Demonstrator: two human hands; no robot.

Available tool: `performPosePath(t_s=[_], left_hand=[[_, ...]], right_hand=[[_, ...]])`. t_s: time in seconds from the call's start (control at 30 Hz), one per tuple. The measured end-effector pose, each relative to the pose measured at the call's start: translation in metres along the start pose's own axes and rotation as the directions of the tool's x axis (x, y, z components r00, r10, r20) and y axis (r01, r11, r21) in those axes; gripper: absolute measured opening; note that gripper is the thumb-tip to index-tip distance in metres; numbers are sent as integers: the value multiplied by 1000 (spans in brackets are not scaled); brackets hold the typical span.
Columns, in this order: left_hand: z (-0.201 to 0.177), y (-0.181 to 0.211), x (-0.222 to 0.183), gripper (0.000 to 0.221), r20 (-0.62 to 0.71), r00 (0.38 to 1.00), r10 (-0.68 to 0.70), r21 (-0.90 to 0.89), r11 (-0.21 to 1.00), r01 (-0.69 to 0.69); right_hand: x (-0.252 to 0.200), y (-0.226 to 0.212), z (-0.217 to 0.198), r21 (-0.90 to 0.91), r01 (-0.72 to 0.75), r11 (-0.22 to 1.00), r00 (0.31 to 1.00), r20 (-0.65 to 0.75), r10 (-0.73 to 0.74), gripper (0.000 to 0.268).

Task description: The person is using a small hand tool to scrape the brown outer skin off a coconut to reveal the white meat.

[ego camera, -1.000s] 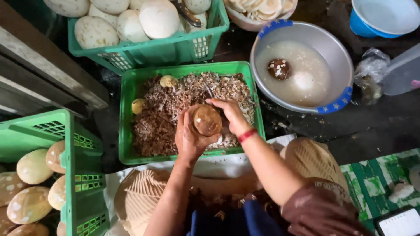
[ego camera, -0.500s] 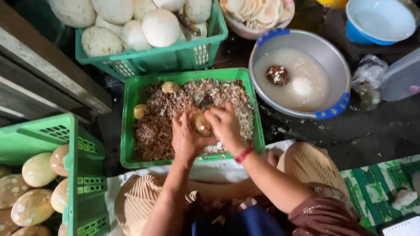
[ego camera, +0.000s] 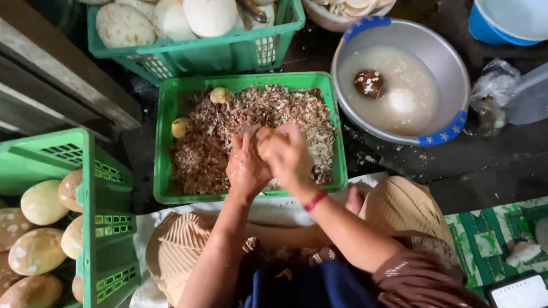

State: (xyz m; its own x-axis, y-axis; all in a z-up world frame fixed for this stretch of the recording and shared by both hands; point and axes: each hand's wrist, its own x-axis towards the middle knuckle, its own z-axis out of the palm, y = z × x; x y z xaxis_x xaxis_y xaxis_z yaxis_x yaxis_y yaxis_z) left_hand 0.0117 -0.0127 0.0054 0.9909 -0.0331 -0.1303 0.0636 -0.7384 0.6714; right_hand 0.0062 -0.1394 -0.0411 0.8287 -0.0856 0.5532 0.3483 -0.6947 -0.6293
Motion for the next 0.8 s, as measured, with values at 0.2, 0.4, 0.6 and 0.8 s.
performPosePath(t_s=[0.2,0.4,0.6,0.8], left_hand=[[8,-1,-3,110,-48,983,177,38,984,-175],[25,-32,19,112,46,997,55,8,998,-56],[-15,5,4,121,120,992,35,-82,996,-25],[-13,7,12,119,147,989,10,-22,1000,-7]], right_hand=[[32,26,-9,197,-642,741,764,239,599,22],[-13,13,4,10,-74,997,995,-66,75,14],[8,15,-5,280,-730,623,675,157,721,40],[-13,12,-3,134,-93,987,991,-84,105,16]])
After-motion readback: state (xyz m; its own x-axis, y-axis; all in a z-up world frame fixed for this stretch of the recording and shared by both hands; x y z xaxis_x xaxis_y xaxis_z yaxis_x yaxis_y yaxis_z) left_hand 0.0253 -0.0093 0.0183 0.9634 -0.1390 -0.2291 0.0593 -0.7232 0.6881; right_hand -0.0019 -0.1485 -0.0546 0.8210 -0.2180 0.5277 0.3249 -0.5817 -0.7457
